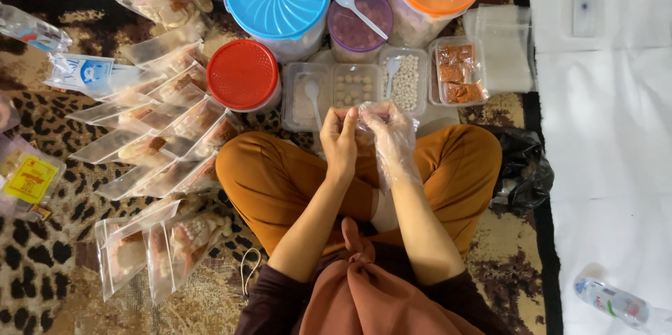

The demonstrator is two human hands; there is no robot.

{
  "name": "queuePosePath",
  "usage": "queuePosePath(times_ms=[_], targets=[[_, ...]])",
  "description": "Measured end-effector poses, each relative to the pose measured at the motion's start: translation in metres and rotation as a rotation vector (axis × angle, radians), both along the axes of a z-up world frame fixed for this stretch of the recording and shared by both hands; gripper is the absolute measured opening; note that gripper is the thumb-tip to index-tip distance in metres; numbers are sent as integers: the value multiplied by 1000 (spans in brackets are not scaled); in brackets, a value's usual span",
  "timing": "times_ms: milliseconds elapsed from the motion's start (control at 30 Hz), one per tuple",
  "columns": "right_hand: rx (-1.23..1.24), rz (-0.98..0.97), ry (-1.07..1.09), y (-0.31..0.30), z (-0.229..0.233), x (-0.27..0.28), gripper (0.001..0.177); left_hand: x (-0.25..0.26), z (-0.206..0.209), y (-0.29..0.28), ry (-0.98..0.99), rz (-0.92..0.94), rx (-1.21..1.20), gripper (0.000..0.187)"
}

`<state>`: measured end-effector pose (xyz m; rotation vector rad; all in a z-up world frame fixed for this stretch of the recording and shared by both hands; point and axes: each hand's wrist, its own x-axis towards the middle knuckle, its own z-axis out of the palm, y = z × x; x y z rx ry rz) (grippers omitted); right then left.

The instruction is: Packaging snacks into small plastic bags using a spoon.

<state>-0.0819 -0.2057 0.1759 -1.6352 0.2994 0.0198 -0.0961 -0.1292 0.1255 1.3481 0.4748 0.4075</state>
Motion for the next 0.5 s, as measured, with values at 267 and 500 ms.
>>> queuePosePath(times_ms=[267, 500], targets=[[112, -6, -91, -7, 9, -14, 18, -11, -13, 1, 36, -95, -289, 17], [1, 73, -244, -12, -16, -14, 19, -15, 8, 1, 14, -122, -222, 16]])
